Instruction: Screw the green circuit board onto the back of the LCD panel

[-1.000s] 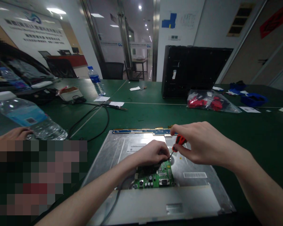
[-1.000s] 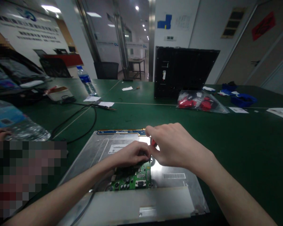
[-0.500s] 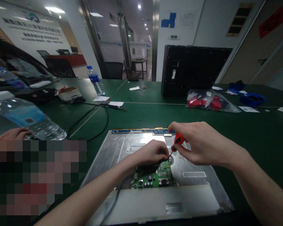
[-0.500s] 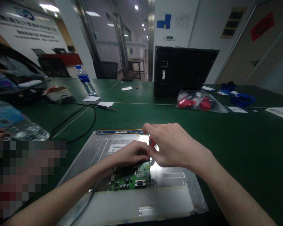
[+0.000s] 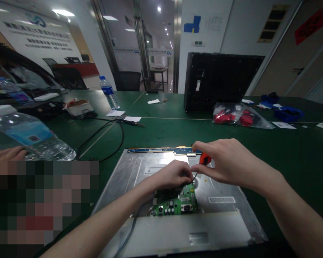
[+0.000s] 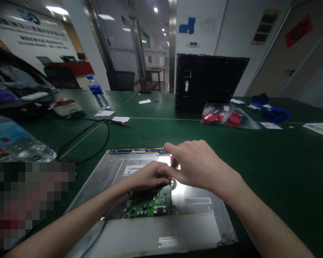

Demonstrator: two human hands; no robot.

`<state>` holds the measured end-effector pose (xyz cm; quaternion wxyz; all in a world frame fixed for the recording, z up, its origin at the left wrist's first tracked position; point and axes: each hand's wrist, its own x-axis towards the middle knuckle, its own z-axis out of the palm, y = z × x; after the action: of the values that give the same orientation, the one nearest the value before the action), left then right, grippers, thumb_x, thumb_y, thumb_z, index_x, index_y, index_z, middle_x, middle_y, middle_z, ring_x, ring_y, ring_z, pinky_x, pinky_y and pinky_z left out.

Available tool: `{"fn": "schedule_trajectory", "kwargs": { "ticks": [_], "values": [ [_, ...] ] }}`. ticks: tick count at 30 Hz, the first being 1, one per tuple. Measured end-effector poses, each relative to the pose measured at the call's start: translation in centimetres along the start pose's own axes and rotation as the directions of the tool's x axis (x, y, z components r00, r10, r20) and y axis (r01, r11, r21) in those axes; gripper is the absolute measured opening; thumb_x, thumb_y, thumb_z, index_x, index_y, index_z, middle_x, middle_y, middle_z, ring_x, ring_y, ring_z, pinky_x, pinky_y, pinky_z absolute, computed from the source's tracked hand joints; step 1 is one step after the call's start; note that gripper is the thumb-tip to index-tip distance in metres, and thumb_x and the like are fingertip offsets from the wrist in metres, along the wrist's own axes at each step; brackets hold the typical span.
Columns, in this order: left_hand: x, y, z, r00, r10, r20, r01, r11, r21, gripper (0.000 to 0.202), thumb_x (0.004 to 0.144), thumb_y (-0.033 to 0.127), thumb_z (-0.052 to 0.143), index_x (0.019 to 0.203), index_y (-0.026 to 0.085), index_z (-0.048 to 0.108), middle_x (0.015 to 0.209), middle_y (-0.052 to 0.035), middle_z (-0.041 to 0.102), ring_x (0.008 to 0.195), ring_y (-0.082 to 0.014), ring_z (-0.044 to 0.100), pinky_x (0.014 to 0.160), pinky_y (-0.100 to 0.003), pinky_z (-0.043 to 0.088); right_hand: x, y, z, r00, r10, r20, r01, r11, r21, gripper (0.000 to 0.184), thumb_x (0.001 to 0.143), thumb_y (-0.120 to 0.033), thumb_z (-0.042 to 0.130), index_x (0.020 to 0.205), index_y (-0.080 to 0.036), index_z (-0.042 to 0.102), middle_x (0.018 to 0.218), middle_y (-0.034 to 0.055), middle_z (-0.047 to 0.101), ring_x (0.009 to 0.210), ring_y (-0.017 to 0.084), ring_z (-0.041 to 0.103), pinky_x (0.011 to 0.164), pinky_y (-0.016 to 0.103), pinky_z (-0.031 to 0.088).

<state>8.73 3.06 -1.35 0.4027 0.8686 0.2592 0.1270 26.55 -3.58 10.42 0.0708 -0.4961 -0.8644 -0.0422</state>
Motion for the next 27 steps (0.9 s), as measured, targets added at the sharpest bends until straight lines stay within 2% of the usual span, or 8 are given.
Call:
{"fn": "schedule_trajectory", "kwargs": {
  "ticks": [4,8,13,16,18,20,24,27],
  "values": [
    [0.05,-0.11,0.02,1.000,0.021,0.014,-0.021,1.000,0.014,0.012,0.075,0.004,0.065,0.081,0.012,0.071,0.082,-0.0030,0.070,0.077,-0.0169,0.063,0.072,-0.024,0.046,0.06,0.04,0.13,1.000,0.017,0.023,-0.015,0.997,-0.074,0.017,0.088,-0.039,0.053,0.095,-0.025,0.060,0.063,-0.0009,0.063,0.056,0.017,0.056,0.049,0.025,0.022],
    [0.02,0.08,-0.10,0.999,0.035,0.008,-0.035,0.999,0.026,0.015,0.075,0.002,0.065,0.084,0.012,0.072,0.080,-0.0021,0.070,0.075,-0.0161,0.062,0.069,-0.022,0.045,-0.31,0.03,-0.02,0.997,-0.067,0.026,0.065,0.994,0.088,0.022,0.084,-0.031,0.057,0.104,-0.023,0.055,0.076,-0.0018,0.066,0.064,0.016,0.059,0.052,0.025,0.029],
    [-0.06,0.20,-0.10,1.000,-0.001,-0.016,0.002,0.999,0.044,0.012,0.074,0.005,0.067,0.083,0.012,0.071,0.077,-0.0016,0.069,0.073,-0.0160,0.062,0.066,-0.022,0.044,-0.23,-0.12,-0.02,0.999,0.022,0.027,-0.021,0.999,-0.024,0.028,0.085,-0.049,0.056,0.100,-0.025,0.060,0.067,-0.0011,0.065,0.058,0.018,0.058,0.050,0.025,0.026],
    [-0.03,0.09,-0.02,1.000,0.004,0.002,-0.004,1.000,0.024,0.013,0.075,0.004,0.066,0.085,0.012,0.071,0.083,-0.0030,0.070,0.076,-0.0166,0.063,0.069,-0.022,0.045,-0.10,-0.16,0.00,0.998,0.043,0.045,-0.040,0.997,-0.058,0.022,0.089,-0.044,0.051,0.092,-0.024,0.062,0.063,-0.0012,0.063,0.054,0.016,0.055,0.048,0.025,0.024],
    [-0.02,0.07,-0.02,1.000,0.010,0.013,-0.010,1.000,0.023,0.012,0.075,0.005,0.065,0.084,0.012,0.071,0.084,-0.0035,0.070,0.077,-0.0166,0.063,0.070,-0.022,0.045,-0.16,-0.16,-0.05,0.999,0.015,0.045,-0.014,1.000,-0.018,0.016,0.088,-0.036,0.054,0.095,-0.023,0.060,0.067,-0.0015,0.064,0.056,0.015,0.056,0.049,0.025,0.026],
    [-0.04,0.12,-0.05,1.000,0.011,0.017,-0.011,1.000,0.027,0.013,0.076,0.004,0.065,0.084,0.012,0.071,0.084,-0.0032,0.070,0.077,-0.0163,0.063,0.071,-0.022,0.046,-0.28,-0.16,-0.08,0.999,-0.018,0.029,0.017,0.999,0.034,0.021,0.086,-0.033,0.057,0.104,-0.023,0.058,0.074,-0.0009,0.067,0.061,0.015,0.058,0.050,0.025,0.029],
    [-0.11,0.28,-0.09,1.000,0.001,-0.012,-0.001,0.999,0.038,0.012,0.074,0.004,0.067,0.083,0.012,0.070,0.079,-0.0019,0.069,0.074,-0.0156,0.061,0.067,-0.022,0.044,-0.32,-0.15,0.10,1.000,-0.029,-0.002,0.029,0.999,0.023,0.032,0.085,-0.041,0.057,0.113,-0.024,0.056,0.077,0.0003,0.069,0.066,0.018,0.062,0.052,0.026,0.030],
    [-0.11,0.26,-0.03,1.000,0.000,-0.016,0.001,0.999,0.032,0.011,0.074,0.004,0.067,0.081,0.012,0.070,0.077,-0.0015,0.068,0.073,-0.0153,0.061,0.066,-0.022,0.044,-0.14,-0.16,0.24,1.000,-0.001,0.000,0.001,1.000,-0.030,0.029,0.087,-0.043,0.056,0.109,-0.025,0.059,0.072,0.0009,0.068,0.063,0.019,0.062,0.050,0.025,0.028]
  ]
}}
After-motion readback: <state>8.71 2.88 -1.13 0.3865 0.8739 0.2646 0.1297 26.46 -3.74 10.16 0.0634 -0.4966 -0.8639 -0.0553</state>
